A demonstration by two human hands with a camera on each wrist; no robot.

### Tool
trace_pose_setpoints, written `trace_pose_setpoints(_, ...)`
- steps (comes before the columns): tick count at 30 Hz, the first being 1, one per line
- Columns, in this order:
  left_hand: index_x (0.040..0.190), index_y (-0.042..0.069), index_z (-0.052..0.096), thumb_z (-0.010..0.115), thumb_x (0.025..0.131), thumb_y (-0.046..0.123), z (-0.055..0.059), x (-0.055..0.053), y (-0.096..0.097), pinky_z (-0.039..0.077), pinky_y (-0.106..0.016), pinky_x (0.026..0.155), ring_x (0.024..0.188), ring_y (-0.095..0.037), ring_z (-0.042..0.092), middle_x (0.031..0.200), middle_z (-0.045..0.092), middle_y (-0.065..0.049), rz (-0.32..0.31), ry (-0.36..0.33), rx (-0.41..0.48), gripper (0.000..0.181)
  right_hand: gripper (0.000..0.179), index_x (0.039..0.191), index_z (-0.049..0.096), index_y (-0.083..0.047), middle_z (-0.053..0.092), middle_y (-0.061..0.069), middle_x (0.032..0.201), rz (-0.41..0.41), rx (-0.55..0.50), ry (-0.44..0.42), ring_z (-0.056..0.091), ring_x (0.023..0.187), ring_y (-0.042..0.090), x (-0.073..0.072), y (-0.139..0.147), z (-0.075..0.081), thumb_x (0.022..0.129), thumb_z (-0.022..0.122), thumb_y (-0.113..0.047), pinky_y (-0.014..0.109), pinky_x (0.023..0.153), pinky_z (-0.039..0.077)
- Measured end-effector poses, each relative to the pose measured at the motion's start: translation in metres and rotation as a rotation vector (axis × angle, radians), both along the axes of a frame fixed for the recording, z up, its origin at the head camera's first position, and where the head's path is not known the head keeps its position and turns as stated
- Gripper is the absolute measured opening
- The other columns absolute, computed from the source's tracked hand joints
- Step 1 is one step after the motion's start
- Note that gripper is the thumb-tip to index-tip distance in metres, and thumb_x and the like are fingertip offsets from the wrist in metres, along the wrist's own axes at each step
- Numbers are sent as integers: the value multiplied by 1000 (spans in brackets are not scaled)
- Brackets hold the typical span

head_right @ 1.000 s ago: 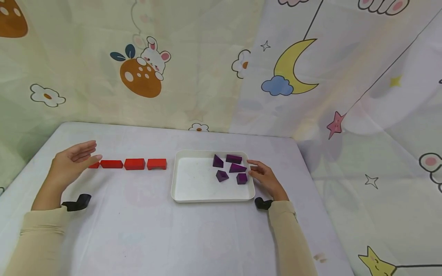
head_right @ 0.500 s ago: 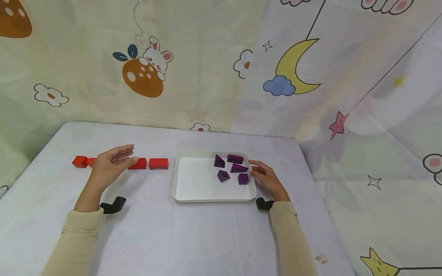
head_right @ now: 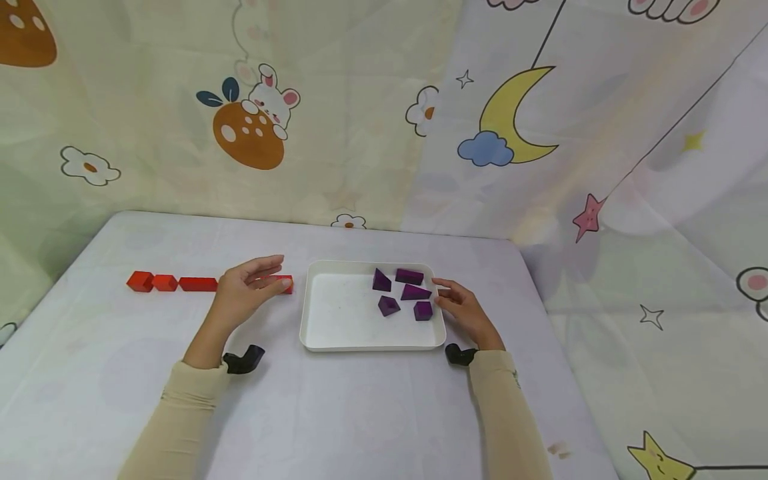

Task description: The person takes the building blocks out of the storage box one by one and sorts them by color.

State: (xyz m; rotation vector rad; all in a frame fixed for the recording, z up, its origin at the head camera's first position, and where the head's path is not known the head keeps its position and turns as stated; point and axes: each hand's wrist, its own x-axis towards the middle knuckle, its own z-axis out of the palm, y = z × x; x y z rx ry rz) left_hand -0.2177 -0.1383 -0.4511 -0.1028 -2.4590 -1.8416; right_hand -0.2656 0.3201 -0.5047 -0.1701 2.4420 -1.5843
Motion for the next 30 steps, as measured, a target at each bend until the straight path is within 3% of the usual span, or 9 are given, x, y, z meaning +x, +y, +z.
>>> trace_pose_setpoints(3, 146, 6, 67, 87, 95, 18, -1, 1, 16, 56, -42, 106, 134, -37, 66, 148, 66, -18, -23, -8, 20, 56, 54, 162, 47, -3, 56, 32, 150, -1, 7, 2, 57, 136, 38, 0, 1, 1, 111, 63, -16, 51, 120, 44)
trace_pose_setpoints(9, 147, 8, 67, 88, 93, 20, -1, 3, 45, 56, -46, 108, 134, -39, 66, 148, 66, -18, -70, -36, 31, 59, 54, 161, 48, -3, 57, 32, 149, 0, -8, 2, 59, 131, 30, 0, 2, 1, 111, 64, -15, 25, 109, 48)
trace_pose_setpoints(16, 145, 7, 69, 89, 92, 19, -7, 3, 74, 54, -52, 110, 132, -42, 66, 144, 68, -19, -98, -28, 42, 58, 54, 162, 47, -3, 57, 32, 150, 1, -6, -5, 58, 136, 39, -1, 1, 1, 111, 63, -15, 53, 121, 43)
trace_pose_setpoints(25, 138, 8, 74, 89, 92, 16, -23, 3, 110, 55, -52, 109, 127, -40, 69, 139, 71, -19, -137, 35, 103, 50, 54, 162, 47, -3, 56, 33, 150, -1, -12, -8, 58, 134, 35, -2, 1, 0, 111, 64, -15, 59, 123, 39)
trace_pose_setpoints(30, 138, 2, 73, 89, 92, 13, -31, 2, 130, 56, -50, 107, 127, -40, 70, 138, 71, -22, -155, 55, 112, 50, 55, 161, 47, -3, 56, 33, 150, -11, -14, -16, 57, 136, 38, -1, 1, -1, 111, 64, -15, 60, 123, 38)
